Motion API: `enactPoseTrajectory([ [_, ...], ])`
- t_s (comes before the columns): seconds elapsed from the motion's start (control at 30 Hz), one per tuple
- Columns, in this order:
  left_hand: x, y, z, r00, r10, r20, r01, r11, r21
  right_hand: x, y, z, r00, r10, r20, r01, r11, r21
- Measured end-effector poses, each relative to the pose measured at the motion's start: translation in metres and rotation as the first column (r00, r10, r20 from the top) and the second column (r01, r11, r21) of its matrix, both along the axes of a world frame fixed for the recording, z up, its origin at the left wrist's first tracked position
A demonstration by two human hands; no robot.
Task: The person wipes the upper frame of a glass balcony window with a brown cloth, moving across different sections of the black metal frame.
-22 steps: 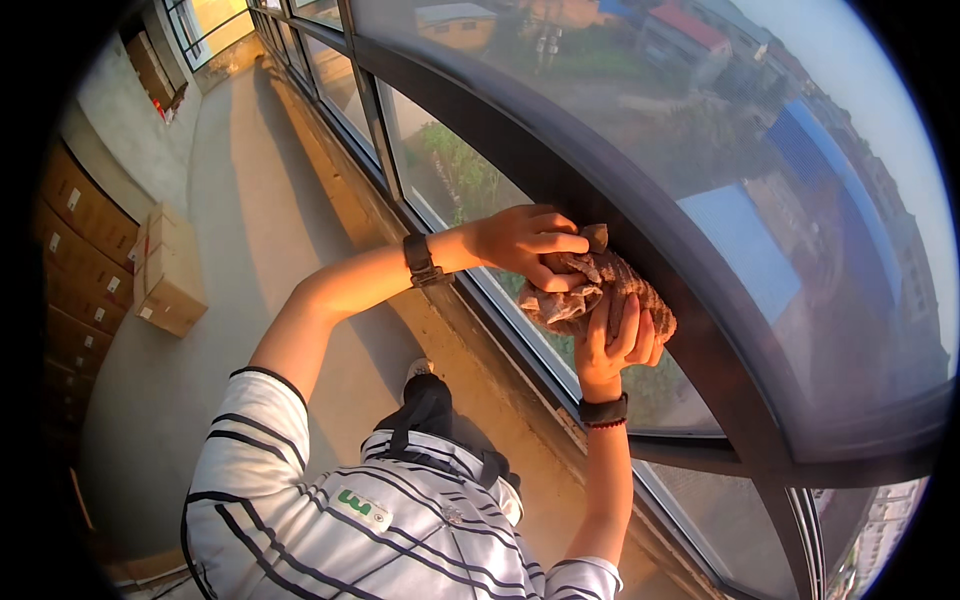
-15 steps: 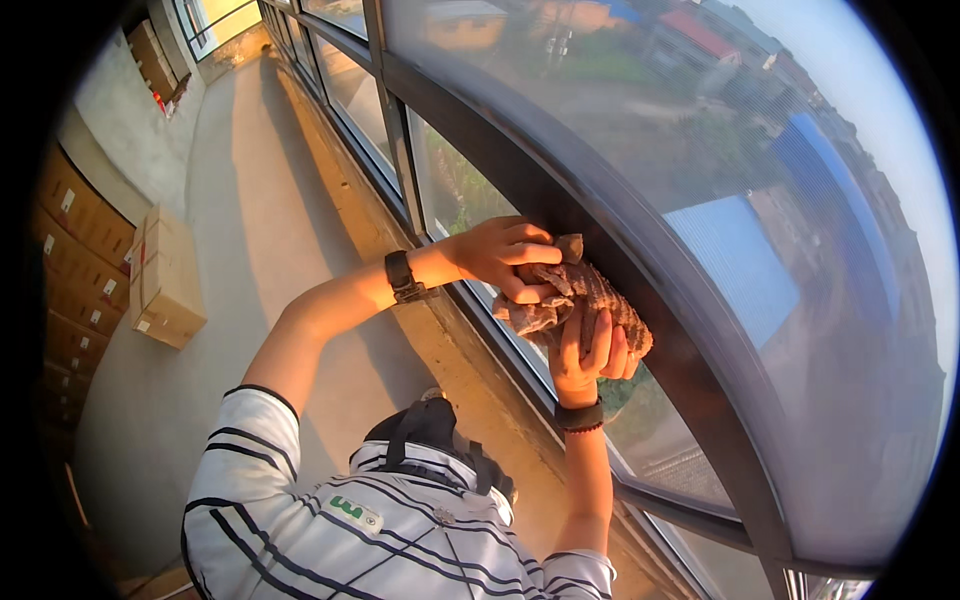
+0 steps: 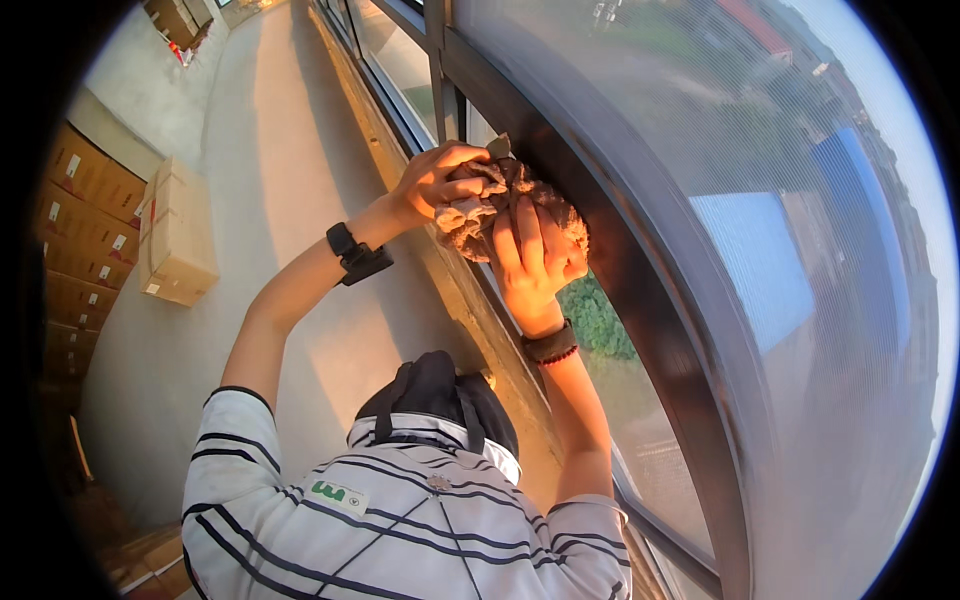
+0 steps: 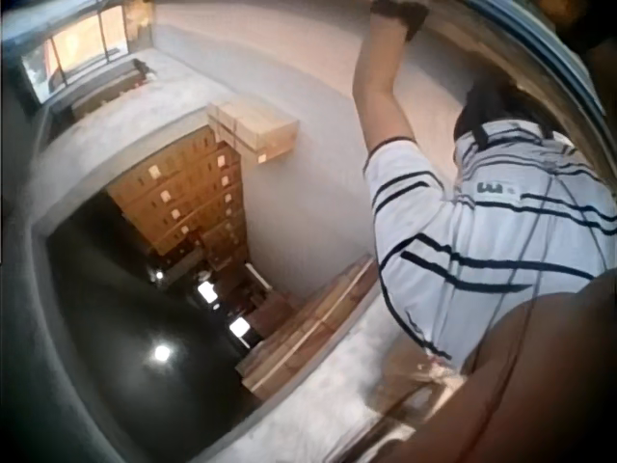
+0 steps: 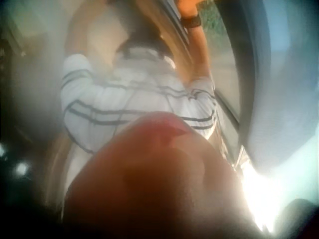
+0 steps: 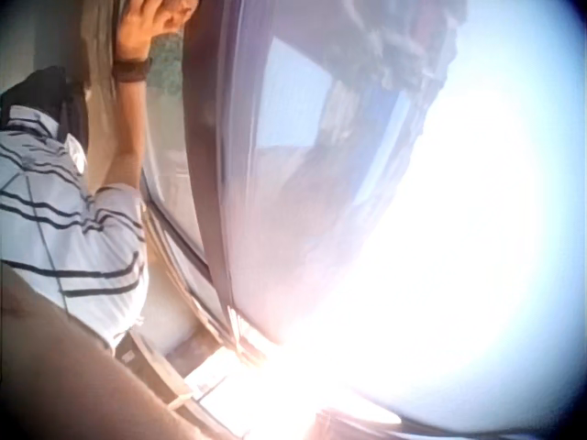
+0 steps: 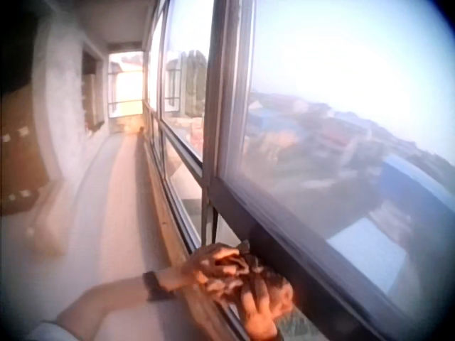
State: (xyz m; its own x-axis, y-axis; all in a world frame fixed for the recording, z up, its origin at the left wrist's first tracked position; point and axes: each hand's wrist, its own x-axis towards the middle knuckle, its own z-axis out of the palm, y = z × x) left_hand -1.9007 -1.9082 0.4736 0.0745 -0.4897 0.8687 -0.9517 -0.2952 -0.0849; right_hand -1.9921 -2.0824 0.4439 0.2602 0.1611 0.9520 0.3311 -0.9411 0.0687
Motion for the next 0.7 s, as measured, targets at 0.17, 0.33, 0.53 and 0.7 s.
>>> enactPoseTrajectory([
  [0.17, -0.015, -0.001, -0.004, 0.991, 0.124, -0.055, -0.126, 0.991, -0.034, -0.002, 0.0, 0.004, 1.0, -0.003, 0.025, 0.002, 1.0, 0.026],
  [0.33, 0.002, -0.004, -0.002, 0.987, 0.155, -0.028, -0.154, 0.987, 0.046, -0.006, 0.007, 0.009, 0.99, -0.137, 0.013, 0.138, 0.99, -0.031],
  [0.53, 0.012, 0.001, 0.007, 0.991, 0.08, 0.111, -0.082, 0.997, 0.012, 0.009, 0.009, -0.002, 0.984, -0.161, 0.081, 0.152, 0.982, 0.115],
  [0.7, 0.048, -0.01, -0.031, 1.0, -0.008, -0.014, 0.007, 0.995, -0.098, 0.02, 0.023, -0.024, 0.96, -0.281, -0.004, 0.277, 0.945, 0.175],
])
